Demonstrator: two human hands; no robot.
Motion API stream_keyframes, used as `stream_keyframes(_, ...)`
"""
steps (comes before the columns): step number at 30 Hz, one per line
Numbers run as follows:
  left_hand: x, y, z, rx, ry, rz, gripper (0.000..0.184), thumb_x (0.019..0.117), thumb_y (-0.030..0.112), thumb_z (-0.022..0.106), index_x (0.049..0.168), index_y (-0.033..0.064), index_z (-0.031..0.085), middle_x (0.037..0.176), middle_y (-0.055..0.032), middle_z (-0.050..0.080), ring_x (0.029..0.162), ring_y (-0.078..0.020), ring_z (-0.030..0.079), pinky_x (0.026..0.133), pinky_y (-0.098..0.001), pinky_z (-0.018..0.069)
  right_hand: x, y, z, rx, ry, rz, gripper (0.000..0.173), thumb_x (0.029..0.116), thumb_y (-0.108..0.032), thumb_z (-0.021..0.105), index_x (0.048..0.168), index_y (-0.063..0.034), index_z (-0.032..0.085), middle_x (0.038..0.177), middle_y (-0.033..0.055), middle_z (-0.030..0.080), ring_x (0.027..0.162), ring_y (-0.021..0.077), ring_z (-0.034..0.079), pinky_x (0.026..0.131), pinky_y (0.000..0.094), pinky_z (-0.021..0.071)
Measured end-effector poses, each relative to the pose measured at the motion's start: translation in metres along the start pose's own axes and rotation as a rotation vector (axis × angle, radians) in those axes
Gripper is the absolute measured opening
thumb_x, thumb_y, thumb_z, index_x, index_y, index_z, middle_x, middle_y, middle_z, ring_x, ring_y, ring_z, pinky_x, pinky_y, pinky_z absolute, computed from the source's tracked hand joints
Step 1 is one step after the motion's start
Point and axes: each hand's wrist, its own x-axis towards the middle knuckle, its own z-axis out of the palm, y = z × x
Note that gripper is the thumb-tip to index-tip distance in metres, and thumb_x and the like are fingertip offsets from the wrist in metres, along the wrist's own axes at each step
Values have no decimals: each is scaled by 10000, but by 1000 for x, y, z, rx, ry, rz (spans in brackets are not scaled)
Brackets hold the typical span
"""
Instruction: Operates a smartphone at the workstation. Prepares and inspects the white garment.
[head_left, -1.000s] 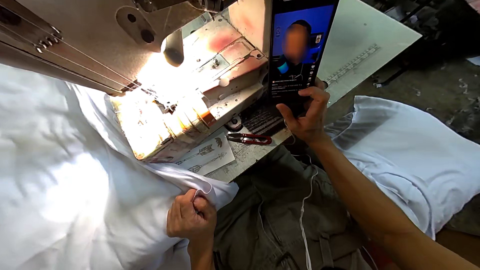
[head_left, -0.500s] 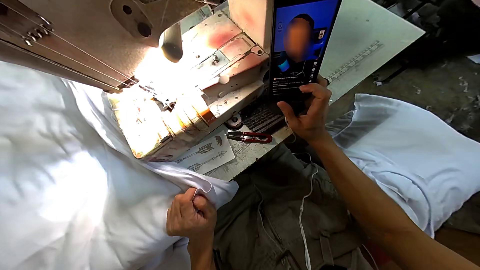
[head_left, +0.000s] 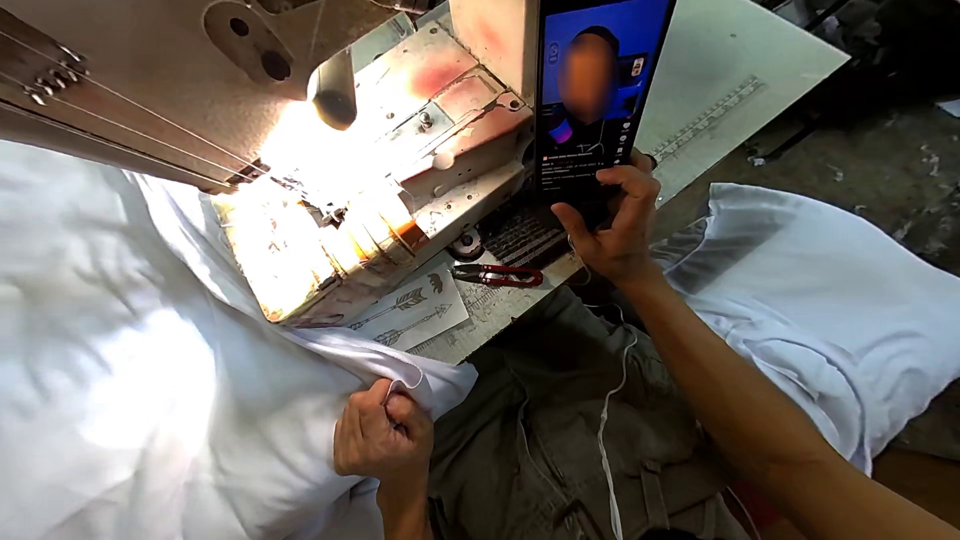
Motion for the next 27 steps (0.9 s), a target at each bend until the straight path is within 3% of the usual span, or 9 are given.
stream_keyframes(27,-1,0,2,0,27,4,461,1048,276,374,771,6,623,633,-111,552,587,-216,556,561,-318,413,0,11,6,18,41,-59,483,939,-219,749,1300,-123,442,1339,144,509,1281,158,543,1039,285,489)
